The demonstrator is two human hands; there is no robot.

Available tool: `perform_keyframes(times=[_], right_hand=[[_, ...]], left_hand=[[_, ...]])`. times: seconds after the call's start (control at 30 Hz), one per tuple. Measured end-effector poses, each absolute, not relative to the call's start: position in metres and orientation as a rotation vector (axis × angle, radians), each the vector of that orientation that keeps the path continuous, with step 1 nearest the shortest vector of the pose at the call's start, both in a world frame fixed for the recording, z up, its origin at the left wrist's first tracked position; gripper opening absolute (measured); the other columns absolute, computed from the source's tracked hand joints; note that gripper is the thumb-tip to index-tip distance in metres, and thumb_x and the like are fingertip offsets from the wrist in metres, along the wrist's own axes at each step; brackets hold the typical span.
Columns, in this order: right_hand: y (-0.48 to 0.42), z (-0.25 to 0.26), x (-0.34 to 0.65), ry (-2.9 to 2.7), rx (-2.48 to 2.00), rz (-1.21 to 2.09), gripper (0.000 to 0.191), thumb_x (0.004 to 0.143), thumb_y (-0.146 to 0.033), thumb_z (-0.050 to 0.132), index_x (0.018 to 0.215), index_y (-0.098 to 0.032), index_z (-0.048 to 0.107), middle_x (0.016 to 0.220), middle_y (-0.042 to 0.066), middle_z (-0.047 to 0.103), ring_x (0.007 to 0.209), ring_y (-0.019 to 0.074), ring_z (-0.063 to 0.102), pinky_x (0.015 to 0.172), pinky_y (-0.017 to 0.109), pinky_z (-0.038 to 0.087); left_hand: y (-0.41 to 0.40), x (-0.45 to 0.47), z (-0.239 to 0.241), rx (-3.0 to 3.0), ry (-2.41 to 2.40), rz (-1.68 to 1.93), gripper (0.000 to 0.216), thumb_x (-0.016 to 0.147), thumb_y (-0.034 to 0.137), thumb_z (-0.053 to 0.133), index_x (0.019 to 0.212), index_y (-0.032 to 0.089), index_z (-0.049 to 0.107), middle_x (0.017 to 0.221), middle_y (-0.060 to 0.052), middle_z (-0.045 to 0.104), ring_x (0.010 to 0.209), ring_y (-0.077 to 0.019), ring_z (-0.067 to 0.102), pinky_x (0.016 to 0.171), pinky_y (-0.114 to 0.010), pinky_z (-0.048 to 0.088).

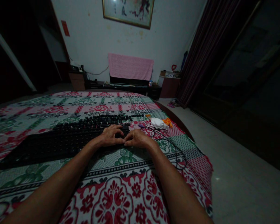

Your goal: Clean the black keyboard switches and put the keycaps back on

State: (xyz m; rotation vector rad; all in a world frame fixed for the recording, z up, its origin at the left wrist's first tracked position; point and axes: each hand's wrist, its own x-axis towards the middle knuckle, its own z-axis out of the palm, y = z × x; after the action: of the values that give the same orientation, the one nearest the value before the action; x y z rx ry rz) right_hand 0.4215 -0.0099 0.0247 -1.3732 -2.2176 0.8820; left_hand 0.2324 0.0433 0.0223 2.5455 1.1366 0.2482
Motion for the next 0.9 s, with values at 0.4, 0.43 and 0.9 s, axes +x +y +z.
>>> perform_keyframes(times=[0.4,0.43,0.9], right_hand=[[-0.012,0.034,0.422,-2.252,-1.285,0.893,0.022,0.071,-0.030,0.061,0.083,-0.015,0.071,0.073,0.001,0.062,0.064,0.0102,0.051,0.059,0.020,0.038],[-0.012,0.034,0.421,-2.235,-1.296,0.915,0.023,0.070,-0.030,0.061,0.083,-0.014,0.071,0.073,0.001,0.062,0.064,0.0102,0.051,0.059,0.020,0.038],[-0.002,0.013,0.427,-2.067,-1.310,1.009,0.023,0.067,-0.030,0.062,0.080,-0.013,0.069,0.072,0.002,0.066,0.061,0.0102,0.054,0.057,0.020,0.041]], left_hand=[[0.040,0.237,0.022,2.495,1.211,0.252,0.044,0.062,0.054,0.058,0.097,0.029,0.062,0.138,0.000,0.035,0.130,-0.0319,0.020,0.102,-0.051,0.019],[0.040,0.237,0.022,2.485,1.219,0.251,0.043,0.061,0.054,0.059,0.096,0.029,0.062,0.138,0.000,0.035,0.130,-0.0318,0.020,0.102,-0.051,0.019],[0.041,0.239,0.019,2.520,1.244,0.245,0.045,0.059,0.055,0.061,0.096,0.029,0.061,0.140,0.001,0.033,0.129,-0.0320,0.020,0.102,-0.052,0.020]])
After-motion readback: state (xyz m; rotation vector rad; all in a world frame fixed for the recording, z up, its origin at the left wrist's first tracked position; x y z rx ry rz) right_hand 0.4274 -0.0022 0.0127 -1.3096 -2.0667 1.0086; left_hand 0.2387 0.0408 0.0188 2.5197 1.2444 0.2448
